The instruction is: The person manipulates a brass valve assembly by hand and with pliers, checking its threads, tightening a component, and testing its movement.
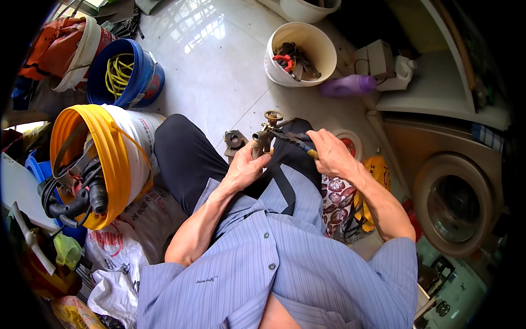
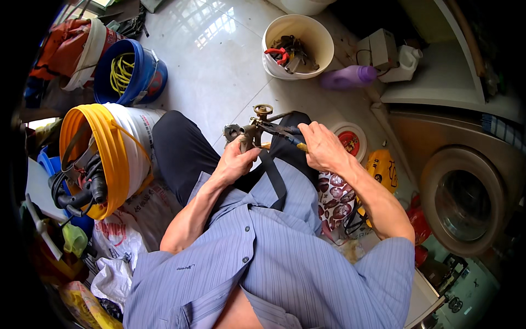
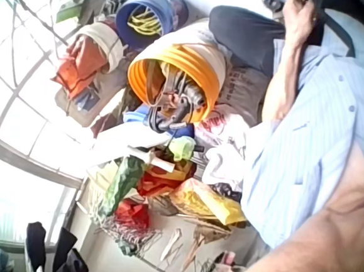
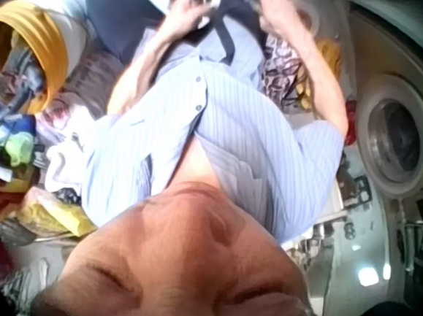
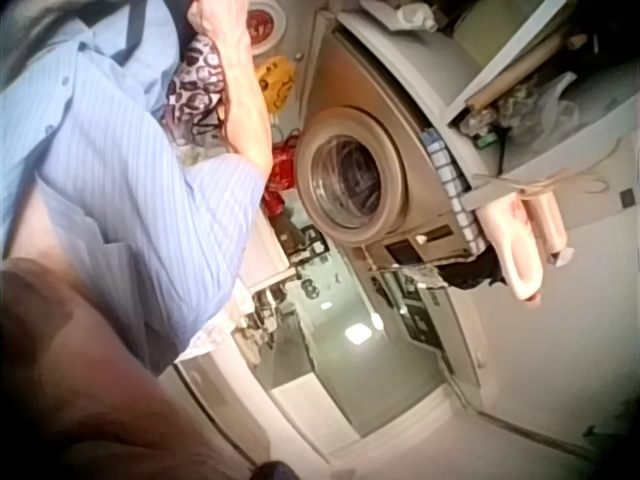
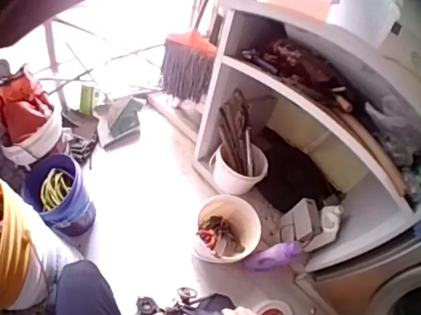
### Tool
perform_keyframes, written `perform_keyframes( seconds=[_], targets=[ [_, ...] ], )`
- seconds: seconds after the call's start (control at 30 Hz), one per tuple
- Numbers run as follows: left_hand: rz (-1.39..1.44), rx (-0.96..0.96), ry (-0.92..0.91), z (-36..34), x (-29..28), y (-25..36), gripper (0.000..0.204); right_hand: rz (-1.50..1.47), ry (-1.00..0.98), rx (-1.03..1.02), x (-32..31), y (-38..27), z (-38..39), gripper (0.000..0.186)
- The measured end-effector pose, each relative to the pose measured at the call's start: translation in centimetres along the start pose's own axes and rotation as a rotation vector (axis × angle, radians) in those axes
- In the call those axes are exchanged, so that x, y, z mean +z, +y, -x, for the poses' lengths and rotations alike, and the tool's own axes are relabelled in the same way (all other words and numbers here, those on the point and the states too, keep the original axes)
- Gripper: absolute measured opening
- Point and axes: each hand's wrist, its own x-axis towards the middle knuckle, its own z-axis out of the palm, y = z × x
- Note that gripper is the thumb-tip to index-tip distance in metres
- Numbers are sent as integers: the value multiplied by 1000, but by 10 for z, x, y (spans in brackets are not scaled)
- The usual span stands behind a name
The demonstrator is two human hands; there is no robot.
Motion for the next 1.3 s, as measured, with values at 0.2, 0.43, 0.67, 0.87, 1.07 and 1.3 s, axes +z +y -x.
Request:
perform_keyframes(
  seconds=[0.2,0.43,0.67,0.87,1.07,1.3],
  targets=[
    [346,-40,-89,-2,4,5,18,-76,-24,95,15,-1,-3,52],
    [613,-78,109,-14,24,-5,17,-175,96,342,67,-44,-11,49],
    [500,-68,49,-10,6,5,15,-370,19,368,58,-43,-6,53],
    [283,-76,29,-3,-9,15,14,-97,262,235,50,-55,-10,52],
    [238,-2,92,-13,-7,9,28,-338,194,245,53,-55,-18,44],
    [468,174,51,-10,2,9,23,-440,162,243,61,-52,-14,51]
  ],
)
